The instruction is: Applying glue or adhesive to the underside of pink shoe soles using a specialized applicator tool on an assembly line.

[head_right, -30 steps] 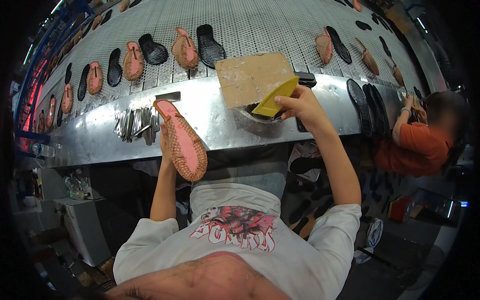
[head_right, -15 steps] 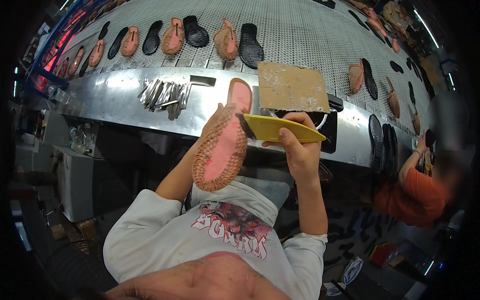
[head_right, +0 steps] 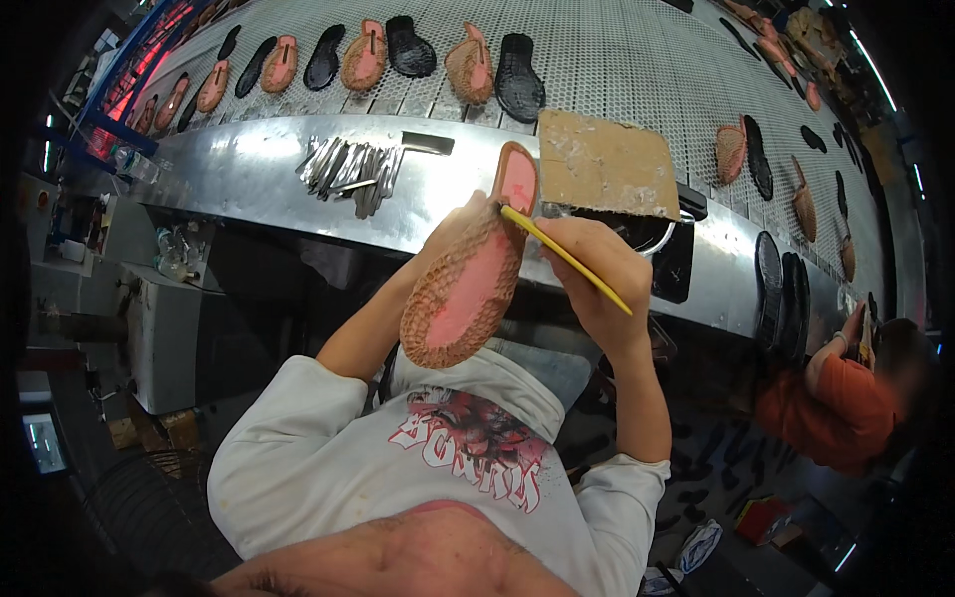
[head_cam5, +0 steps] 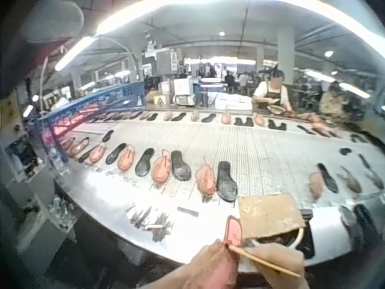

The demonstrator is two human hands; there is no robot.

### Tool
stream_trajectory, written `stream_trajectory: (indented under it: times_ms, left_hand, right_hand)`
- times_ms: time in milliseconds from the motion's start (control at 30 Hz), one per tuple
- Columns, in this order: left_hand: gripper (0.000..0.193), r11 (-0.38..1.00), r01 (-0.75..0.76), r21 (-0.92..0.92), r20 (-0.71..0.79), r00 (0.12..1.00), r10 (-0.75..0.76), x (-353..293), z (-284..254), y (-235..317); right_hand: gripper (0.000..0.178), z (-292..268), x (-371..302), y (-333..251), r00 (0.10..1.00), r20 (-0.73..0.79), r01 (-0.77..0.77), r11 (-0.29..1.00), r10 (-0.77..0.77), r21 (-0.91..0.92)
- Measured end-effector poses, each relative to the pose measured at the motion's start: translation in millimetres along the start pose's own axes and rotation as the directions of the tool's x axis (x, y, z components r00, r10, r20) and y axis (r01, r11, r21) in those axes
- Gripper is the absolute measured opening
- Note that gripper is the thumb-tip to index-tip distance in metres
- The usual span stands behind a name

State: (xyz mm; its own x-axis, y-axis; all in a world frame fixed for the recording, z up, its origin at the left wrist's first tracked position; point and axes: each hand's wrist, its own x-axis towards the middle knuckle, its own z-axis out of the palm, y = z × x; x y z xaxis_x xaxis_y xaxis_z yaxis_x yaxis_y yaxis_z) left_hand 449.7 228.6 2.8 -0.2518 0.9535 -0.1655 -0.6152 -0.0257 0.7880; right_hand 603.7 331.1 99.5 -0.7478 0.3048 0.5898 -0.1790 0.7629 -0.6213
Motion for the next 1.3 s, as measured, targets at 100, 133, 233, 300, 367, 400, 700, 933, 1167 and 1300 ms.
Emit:
stream_trajectory:
  times_ms: [100, 133, 233, 300, 367, 400, 700, 933, 1167, 1300]
  left_hand:
    - [0.061, 1.0, -0.006, 0.006, -0.072, 0.997, 0.006, 0.6, 5.4, 10.0]
    - [0.061, 0.999, -0.008, 0.036, -0.022, 1.0, 0.009, 0.4, 3.5, 12.1]
    - [0.06, 0.992, -0.042, 0.121, -0.052, 0.997, 0.049, -0.7, 11.0, 13.2]
    - [0.06, 0.981, -0.038, 0.19, -0.046, 0.998, 0.048, 1.7, 9.2, 21.1]
    - [0.059, 0.976, -0.05, 0.213, -0.057, 0.996, 0.064, 4.7, 7.0, 16.6]
    - [0.059, 0.969, -0.066, 0.237, -0.056, 0.995, 0.081, 4.4, 7.5, 15.1]
    - [0.058, 0.958, -0.079, 0.276, -0.159, 0.979, 0.127, 9.8, 0.4, 12.0]
    - [0.058, 0.981, -0.11, 0.16, -0.231, 0.962, 0.145, 13.5, -10.8, 12.3]
    - [0.06, 0.986, -0.157, 0.049, -0.228, 0.96, 0.164, 16.0, -3.5, 17.4]
    - [0.061, 0.981, -0.187, -0.061, -0.243, 0.956, 0.167, 18.9, -8.9, 17.6]
  right_hand:
    - [0.013, 5.7, -12.2, -10.7, 0.971, 0.197, 0.093, 0.977, -0.132, 0.194]
    - [0.013, 7.1, -13.5, -11.7, 0.937, 0.281, 0.124, 0.948, -0.209, 0.292]
    - [0.015, 2.6, -5.4, 8.4, 0.991, 0.112, 0.056, 0.988, -0.072, 0.143]
    - [0.019, 7.4, -6.6, 8.3, 0.993, 0.091, 0.072, 0.994, -0.079, 0.078]
    - [0.025, 15.4, -20.3, -5.3, 0.931, 0.244, 0.238, 0.959, -0.27, 0.152]
    - [0.027, 12.2, -15.7, -19.0, 0.891, 0.37, 0.188, 0.956, -0.264, 0.227]
    - [0.025, 19.6, -23.2, -13.2, 0.937, 0.27, 0.178, 0.967, -0.223, 0.18]
    - [0.015, 30.8, -37.6, -29.0, 0.946, 0.225, 0.129, 0.908, -0.233, 0.398]
    - [0.013, 17.4, -24.4, -24.4, 0.858, 0.422, -0.476, 0.763, 0.293, 0.437]
    - [0.013, 10.5, -31.2, -38.9, 0.953, 0.269, -0.268, 0.798, 0.139, 0.54]
